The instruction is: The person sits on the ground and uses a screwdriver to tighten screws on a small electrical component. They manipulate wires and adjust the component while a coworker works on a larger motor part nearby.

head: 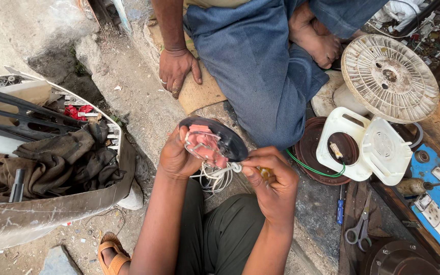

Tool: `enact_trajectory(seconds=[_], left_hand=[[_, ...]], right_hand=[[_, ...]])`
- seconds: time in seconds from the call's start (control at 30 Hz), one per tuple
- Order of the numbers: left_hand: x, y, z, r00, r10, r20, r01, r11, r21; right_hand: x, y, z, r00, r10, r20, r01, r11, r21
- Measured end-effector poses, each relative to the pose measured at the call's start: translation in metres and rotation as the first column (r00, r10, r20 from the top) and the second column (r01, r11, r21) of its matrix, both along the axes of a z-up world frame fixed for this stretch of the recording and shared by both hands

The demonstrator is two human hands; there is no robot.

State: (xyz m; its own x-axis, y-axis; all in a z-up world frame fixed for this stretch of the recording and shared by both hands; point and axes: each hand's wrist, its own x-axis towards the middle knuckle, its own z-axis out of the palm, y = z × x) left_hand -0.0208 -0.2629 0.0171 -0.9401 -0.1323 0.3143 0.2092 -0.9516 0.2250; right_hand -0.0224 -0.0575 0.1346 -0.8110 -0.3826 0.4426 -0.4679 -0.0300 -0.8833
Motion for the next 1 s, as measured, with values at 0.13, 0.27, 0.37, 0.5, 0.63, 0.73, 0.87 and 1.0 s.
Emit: enact_trajectory(seconds=[0.13, 0.27, 0.37, 0.5, 0.63, 0.73, 0.87, 1.0], left_hand=[[0.006, 0.001, 0.041, 0.995, -0.041, -0.092, 0.023, 0.981, -0.192], [0.009, 0.006, 0.07, 0.995, -0.088, -0.047, 0.072, 0.961, -0.269], [0.007, 0.011, 0.076, 0.997, -0.067, -0.05, 0.049, 0.954, -0.297], [0.004, 0.013, 0.075, 0.997, -0.048, -0.064, 0.024, 0.943, -0.331], [0.005, 0.012, 0.076, 0.999, -0.017, -0.051, -0.003, 0.929, -0.371], [0.006, 0.013, 0.08, 0.997, 0.009, -0.08, -0.041, 0.913, -0.407], [0.008, 0.014, 0.087, 0.999, 0.012, -0.053, -0.035, 0.889, -0.456], [0.011, 0.015, 0.095, 0.991, 0.125, -0.055, -0.135, 0.853, -0.504]], right_hand=[[-0.006, 0.006, -0.006, 0.999, -0.034, -0.015, 0.034, 0.999, -0.024], [-0.012, 0.011, -0.012, 0.995, -0.063, 0.076, 0.068, 0.995, -0.073], [-0.016, 0.014, -0.015, 0.994, -0.077, 0.078, 0.082, 0.995, -0.062], [-0.017, 0.014, -0.018, 0.985, -0.113, 0.133, 0.122, 0.991, -0.06], [-0.018, 0.013, -0.02, 0.983, -0.092, 0.16, 0.106, 0.991, -0.082], [-0.019, 0.012, -0.021, 0.981, -0.089, 0.171, 0.107, 0.989, -0.101], [-0.021, 0.011, -0.023, 0.976, -0.102, 0.193, 0.125, 0.987, -0.106], [-0.02, 0.012, -0.022, 0.973, -0.129, 0.189, 0.153, 0.981, -0.116]])
